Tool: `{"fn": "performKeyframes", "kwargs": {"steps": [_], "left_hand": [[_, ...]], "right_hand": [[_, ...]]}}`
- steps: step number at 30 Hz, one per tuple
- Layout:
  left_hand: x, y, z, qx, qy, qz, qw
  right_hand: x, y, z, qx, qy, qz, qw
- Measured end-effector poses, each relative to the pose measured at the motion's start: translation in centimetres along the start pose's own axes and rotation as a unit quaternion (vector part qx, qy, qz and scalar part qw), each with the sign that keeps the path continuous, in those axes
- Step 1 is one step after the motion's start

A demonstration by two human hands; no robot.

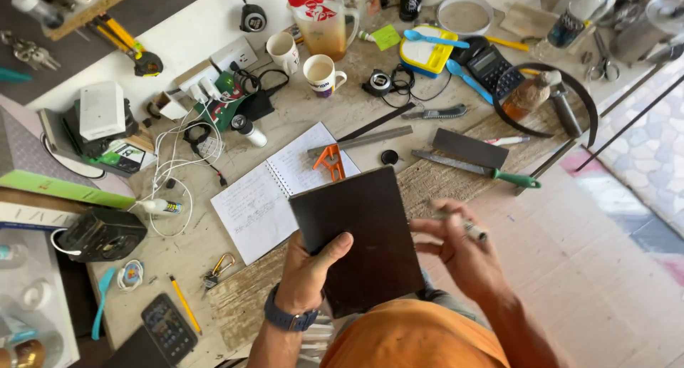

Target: The person sands the edges of a black panel using a wooden block and then uses a white marker to draw lines and points on the panel's surface.

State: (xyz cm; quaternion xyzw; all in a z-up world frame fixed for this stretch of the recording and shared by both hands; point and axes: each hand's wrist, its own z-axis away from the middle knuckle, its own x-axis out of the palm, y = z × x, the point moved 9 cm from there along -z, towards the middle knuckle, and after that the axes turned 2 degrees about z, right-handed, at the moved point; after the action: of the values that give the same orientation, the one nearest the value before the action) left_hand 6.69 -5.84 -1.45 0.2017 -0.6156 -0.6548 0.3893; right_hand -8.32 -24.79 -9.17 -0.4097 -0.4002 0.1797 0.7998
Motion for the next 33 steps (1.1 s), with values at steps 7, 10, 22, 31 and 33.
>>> {"fn": "performKeyframes", "kwargs": {"steps": [7,10,22,31,33], "left_hand": [[-1.3,2.5,2.6,-0.051,0.117,-0.105,0.986],[-0.3,3.4,3.6,-0.08,0.145,-0.125,0.978],[0.9,2.3,6.0,-0.103,0.215,-0.062,0.969],[0.0,2.0,7.2,-0.113,0.245,-0.048,0.962],[-0.2,2.0,7.3,-0.103,0.24,-0.052,0.964]], "right_hand": [[-0.2,-5.0,0.4,-0.179,-0.122,-0.115,0.969],[2.1,-6.7,0.0,-0.197,-0.152,-0.103,0.963],[6.2,-8.4,-3.1,-0.165,-0.182,-0.098,0.964],[7.7,-7.9,-3.2,-0.129,-0.17,-0.048,0.976],[8.0,-7.9,-3.0,-0.13,-0.175,-0.05,0.975]]}}
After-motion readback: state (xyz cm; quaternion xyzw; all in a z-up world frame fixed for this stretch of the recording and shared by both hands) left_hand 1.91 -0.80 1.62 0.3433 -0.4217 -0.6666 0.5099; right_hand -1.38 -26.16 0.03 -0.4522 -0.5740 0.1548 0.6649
